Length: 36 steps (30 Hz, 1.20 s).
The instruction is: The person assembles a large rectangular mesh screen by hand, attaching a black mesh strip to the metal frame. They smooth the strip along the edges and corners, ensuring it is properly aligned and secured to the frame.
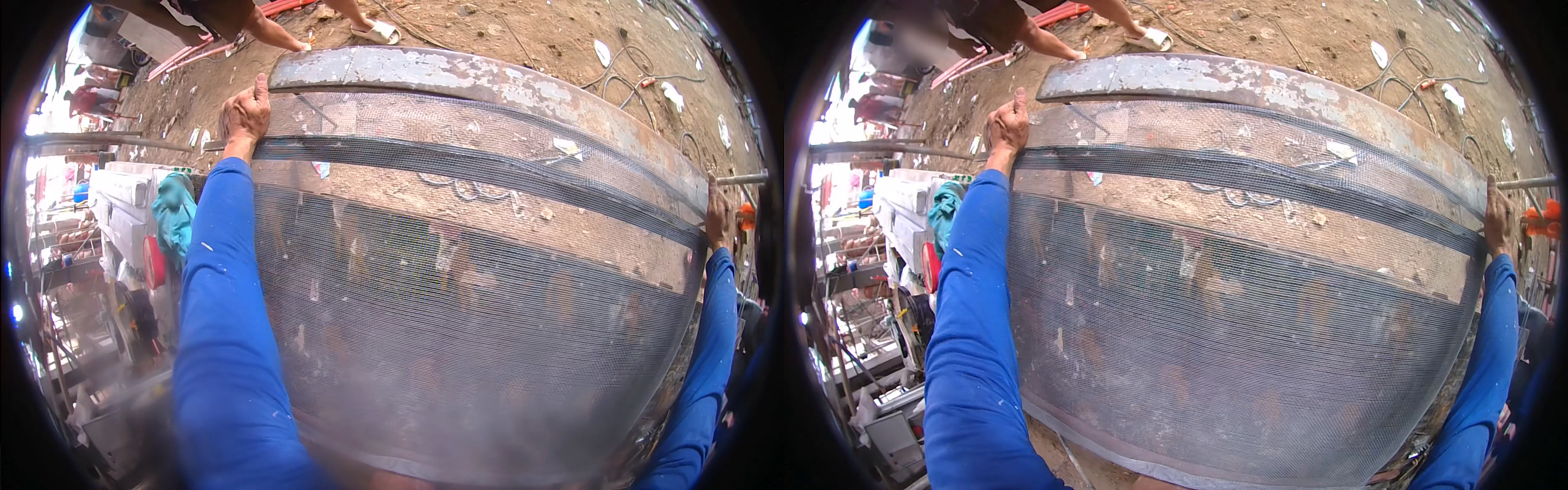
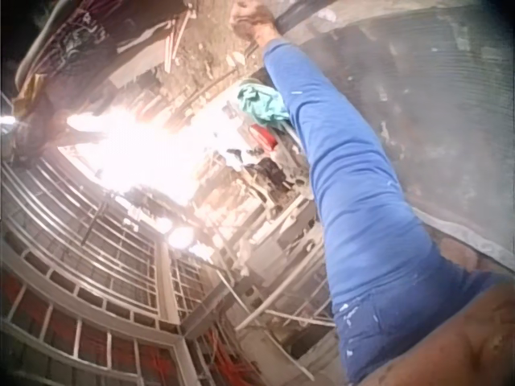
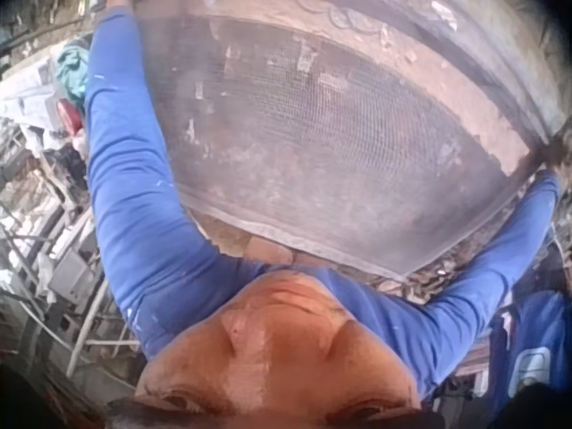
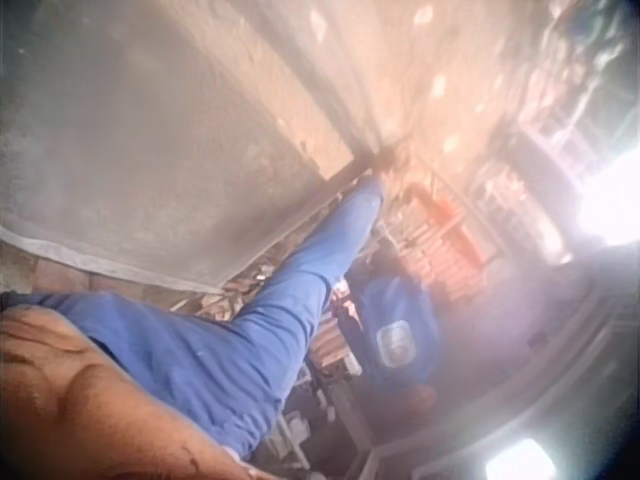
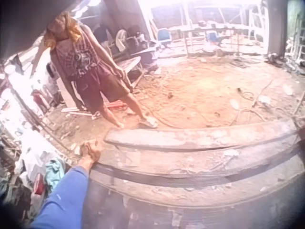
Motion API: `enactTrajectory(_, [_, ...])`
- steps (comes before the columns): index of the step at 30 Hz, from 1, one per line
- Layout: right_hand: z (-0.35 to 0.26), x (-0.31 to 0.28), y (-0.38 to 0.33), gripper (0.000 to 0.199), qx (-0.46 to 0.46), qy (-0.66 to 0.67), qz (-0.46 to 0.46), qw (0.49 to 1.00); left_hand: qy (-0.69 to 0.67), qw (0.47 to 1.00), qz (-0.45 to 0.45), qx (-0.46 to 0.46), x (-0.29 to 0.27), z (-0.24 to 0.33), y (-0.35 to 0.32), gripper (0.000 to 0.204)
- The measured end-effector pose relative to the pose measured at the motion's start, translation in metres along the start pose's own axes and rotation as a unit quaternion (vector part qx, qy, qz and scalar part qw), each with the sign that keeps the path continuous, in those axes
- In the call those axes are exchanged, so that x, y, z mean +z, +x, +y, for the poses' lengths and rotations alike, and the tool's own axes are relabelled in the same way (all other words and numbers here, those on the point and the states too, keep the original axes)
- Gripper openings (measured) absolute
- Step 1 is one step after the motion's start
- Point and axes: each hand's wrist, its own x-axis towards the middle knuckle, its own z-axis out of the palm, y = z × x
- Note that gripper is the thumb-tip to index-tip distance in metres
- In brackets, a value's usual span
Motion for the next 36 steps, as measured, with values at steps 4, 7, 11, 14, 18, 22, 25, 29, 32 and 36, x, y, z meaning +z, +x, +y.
enactTrajectory(4, [-0.019,-0.037,0.015,0.063,0.010,-0.028,0.003,1.000,0.012,0.995,0.045,0.083,0.006,-0.020,0.000,0.072])
enactTrajectory(7, [-0.094,-0.089,0.044,0.051,0.043,0.093,0.058,0.993,-0.051,0.979,0.122,0.155,-0.002,-0.007,-0.010,0.069])
enactTrajectory(11, [-0.221,-0.215,0.081,0.054,0.045,0.268,0.064,0.960,-0.126,0.947,0.038,0.291,-0.025,0.151,-0.092,0.092])
enactTrajectory(14, [-0.323,-0.273,0.126,0.068,-0.022,0.145,0.068,0.987,-0.114,0.939,0.002,0.325,-0.027,0.210,-0.142,0.102])
enactTrajectory(18, [-0.361,-0.253,0.121,0.075,0.066,0.221,0.032,0.973,-0.109,0.953,-0.036,0.282,0.001,0.222,-0.162,0.106])
enactTrajectory(22, [-0.367,-0.258,0.113,0.074,0.081,0.250,-0.033,0.964,-0.064,0.957,-0.070,0.274,-0.002,0.234,-0.163,0.108])
enactTrajectory(25, [-0.369,-0.264,0.115,0.072,0.074,0.263,-0.036,0.961,-0.045,0.959,-0.075,0.269,-0.010,0.227,-0.164,0.113])
enactTrajectory(29, [-0.357,-0.266,0.108,0.072,0.081,0.295,0.021,0.952,-0.016,0.960,0.004,0.280,-0.018,0.234,-0.160,0.104])
enactTrajectory(32, [-0.332,-0.287,0.074,0.071,0.101,0.323,0.079,0.938,-0.159,0.954,0.056,0.248,-0.045,0.231,-0.205,0.094])
enactTrajectory(36, [-0.312,-0.354,-0.037,0.074,0.190,0.348,0.074,0.915,-0.111,0.973,0.008,0.203,-0.153,0.175,-0.339,0.090])
